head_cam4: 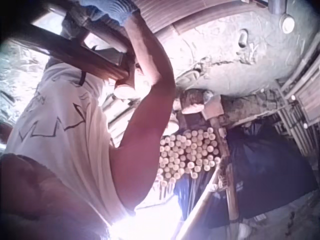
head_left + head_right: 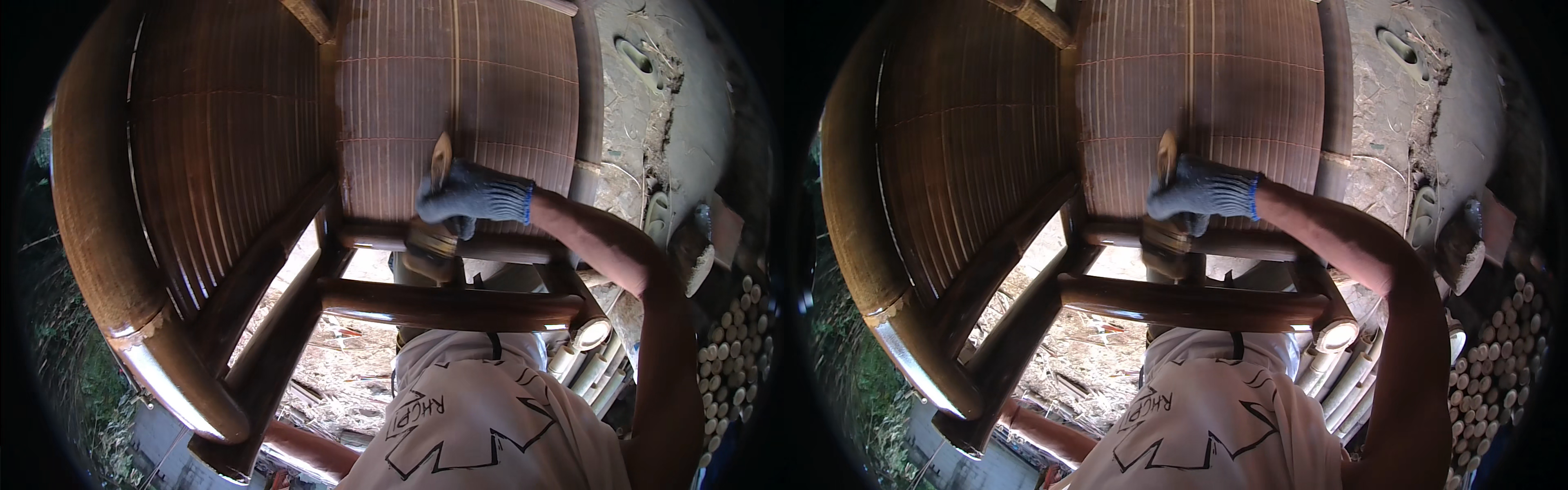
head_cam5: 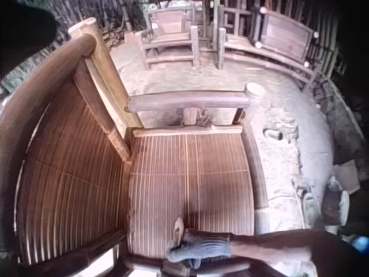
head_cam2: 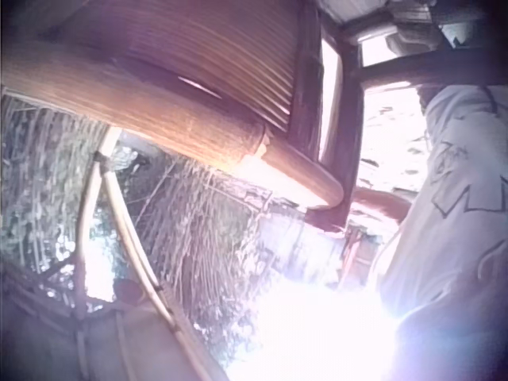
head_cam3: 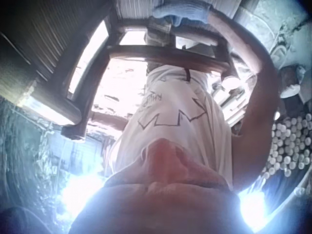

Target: The person applies a dark varnish to a bamboo chair using a brush. They repeatedly dip the brush into a can and coat the chair's frame, seat, and legs with smooth, even strokes.

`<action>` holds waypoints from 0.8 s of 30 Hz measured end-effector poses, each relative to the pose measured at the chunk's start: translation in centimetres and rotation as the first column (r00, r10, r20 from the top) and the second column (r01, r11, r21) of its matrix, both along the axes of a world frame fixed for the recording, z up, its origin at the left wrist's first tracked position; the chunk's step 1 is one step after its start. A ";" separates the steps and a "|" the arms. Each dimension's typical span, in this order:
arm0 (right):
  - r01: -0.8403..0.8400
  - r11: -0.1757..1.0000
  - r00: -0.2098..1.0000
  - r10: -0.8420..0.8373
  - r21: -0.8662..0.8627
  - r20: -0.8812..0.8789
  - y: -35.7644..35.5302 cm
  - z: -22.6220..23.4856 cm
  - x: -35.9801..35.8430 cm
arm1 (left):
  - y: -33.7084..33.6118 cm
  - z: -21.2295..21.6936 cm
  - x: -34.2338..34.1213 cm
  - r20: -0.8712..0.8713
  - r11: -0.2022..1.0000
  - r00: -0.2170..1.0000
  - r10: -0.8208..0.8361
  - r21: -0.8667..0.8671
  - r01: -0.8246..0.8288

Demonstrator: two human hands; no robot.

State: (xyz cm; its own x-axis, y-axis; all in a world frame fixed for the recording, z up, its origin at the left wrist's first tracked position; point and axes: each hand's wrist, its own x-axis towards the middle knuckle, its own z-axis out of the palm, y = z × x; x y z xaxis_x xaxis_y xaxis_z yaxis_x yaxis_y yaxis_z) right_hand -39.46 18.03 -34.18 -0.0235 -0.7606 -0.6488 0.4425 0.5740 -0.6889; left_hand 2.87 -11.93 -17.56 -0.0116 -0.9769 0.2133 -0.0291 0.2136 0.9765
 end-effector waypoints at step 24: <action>-0.372 0.750 0.617 -0.240 -0.547 -0.750 -2.0 4.3 1.8 | -0.4 -0.2 0.6 -0.054 1.000 0.998 -0.023 -0.001 0.023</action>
State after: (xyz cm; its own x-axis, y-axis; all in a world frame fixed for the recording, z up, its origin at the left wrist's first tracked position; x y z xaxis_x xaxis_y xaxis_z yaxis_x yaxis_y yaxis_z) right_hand -37.62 16.04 -29.90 -0.1812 -0.9647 0.1912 -0.4185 -0.1003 -0.9026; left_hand 3.48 -12.34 -17.76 -0.0224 -0.9765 0.2141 0.0282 0.2135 0.9765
